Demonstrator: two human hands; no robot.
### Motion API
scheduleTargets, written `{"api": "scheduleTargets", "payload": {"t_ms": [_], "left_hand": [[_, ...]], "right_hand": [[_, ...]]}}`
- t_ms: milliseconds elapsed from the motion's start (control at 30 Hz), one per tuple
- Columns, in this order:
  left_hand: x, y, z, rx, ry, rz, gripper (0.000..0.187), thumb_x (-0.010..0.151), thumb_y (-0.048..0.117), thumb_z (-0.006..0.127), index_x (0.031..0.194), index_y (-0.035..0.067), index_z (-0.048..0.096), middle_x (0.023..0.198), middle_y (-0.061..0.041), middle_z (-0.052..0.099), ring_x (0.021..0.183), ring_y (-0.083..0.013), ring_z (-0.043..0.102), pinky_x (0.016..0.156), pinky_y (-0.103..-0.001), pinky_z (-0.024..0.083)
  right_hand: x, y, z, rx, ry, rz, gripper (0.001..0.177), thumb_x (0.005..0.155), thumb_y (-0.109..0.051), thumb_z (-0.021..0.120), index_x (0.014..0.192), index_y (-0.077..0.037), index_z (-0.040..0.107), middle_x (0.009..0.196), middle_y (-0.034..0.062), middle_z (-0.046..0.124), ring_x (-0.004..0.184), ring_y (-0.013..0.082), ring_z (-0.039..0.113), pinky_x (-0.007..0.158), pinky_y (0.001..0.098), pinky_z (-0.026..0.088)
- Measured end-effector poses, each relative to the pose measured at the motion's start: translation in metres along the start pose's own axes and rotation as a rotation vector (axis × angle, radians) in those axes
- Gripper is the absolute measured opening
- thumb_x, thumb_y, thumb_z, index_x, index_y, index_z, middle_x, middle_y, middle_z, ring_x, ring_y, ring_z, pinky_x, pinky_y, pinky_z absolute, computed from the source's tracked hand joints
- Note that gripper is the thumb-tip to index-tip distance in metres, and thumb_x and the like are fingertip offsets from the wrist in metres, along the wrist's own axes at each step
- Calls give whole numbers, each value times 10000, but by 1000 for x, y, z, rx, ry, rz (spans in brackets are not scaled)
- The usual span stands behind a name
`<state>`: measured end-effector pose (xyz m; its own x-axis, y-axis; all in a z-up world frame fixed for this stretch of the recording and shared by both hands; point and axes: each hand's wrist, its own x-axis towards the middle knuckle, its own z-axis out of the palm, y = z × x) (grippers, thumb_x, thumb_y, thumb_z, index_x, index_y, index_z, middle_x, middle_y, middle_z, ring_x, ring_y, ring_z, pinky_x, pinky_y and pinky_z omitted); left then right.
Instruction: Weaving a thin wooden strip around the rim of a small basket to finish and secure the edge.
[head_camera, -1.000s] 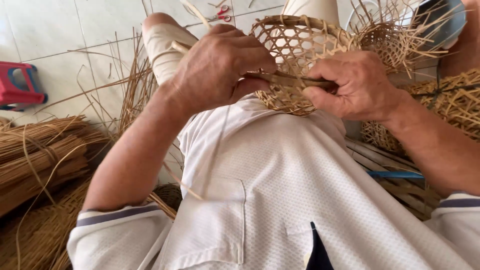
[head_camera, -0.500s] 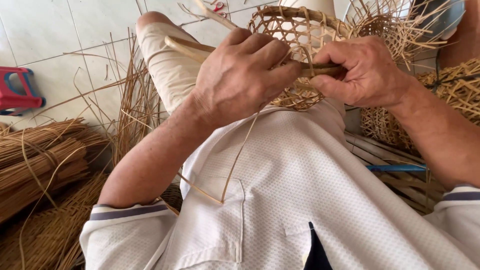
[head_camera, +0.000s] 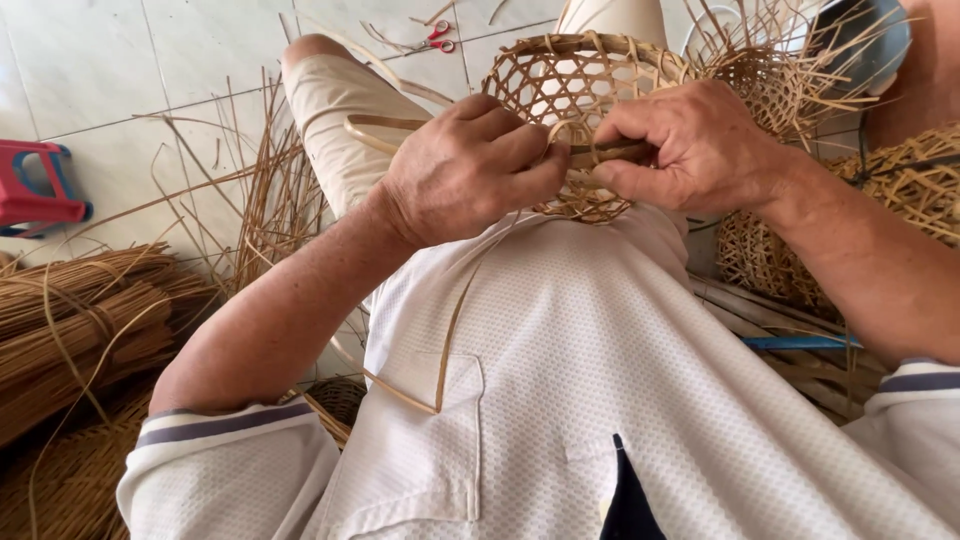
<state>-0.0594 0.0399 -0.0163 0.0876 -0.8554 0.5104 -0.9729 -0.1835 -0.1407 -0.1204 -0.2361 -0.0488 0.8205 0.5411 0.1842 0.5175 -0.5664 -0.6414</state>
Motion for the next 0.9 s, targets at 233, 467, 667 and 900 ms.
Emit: {"api": "scheduleTargets", "payload": {"t_ms": [233,467,667,900], "left_hand": [[-7,3,0,13,10,44,154,1016,226,765,1085,155,646,1010,23,665,850,-120,658,852,-288,553],[10,-8,-8,-26,-65,-120,255,1022,224,756,1275,207,727,865,45,601,724,-88,588,776,-283,515],[25,-24,-10,-76,-65,-80,145,1043,254,759,1185,227,745,918,50,666,768,-93,645,762,-309,484],[20,-48,3,-379,-53,-30,116,1100,163,752,1180,108,817,913,-22,771,732,-121,693,678,-301,552]], "right_hand": [[-4,13,12,-172,25,-112,318,1013,-383,602,802,-146,629,588,-39,557,440,114,434,378,283,344],[15,4,-14,96,-28,21,207,963,-243,689,843,-74,681,600,-9,587,411,105,437,361,251,342],[20,-12,-34,298,-92,216,91,911,-110,753,931,-33,710,601,0,587,428,98,423,405,243,312],[35,11,-31,411,-193,212,132,931,-148,730,899,-30,680,603,1,554,430,101,409,371,242,303]]}}
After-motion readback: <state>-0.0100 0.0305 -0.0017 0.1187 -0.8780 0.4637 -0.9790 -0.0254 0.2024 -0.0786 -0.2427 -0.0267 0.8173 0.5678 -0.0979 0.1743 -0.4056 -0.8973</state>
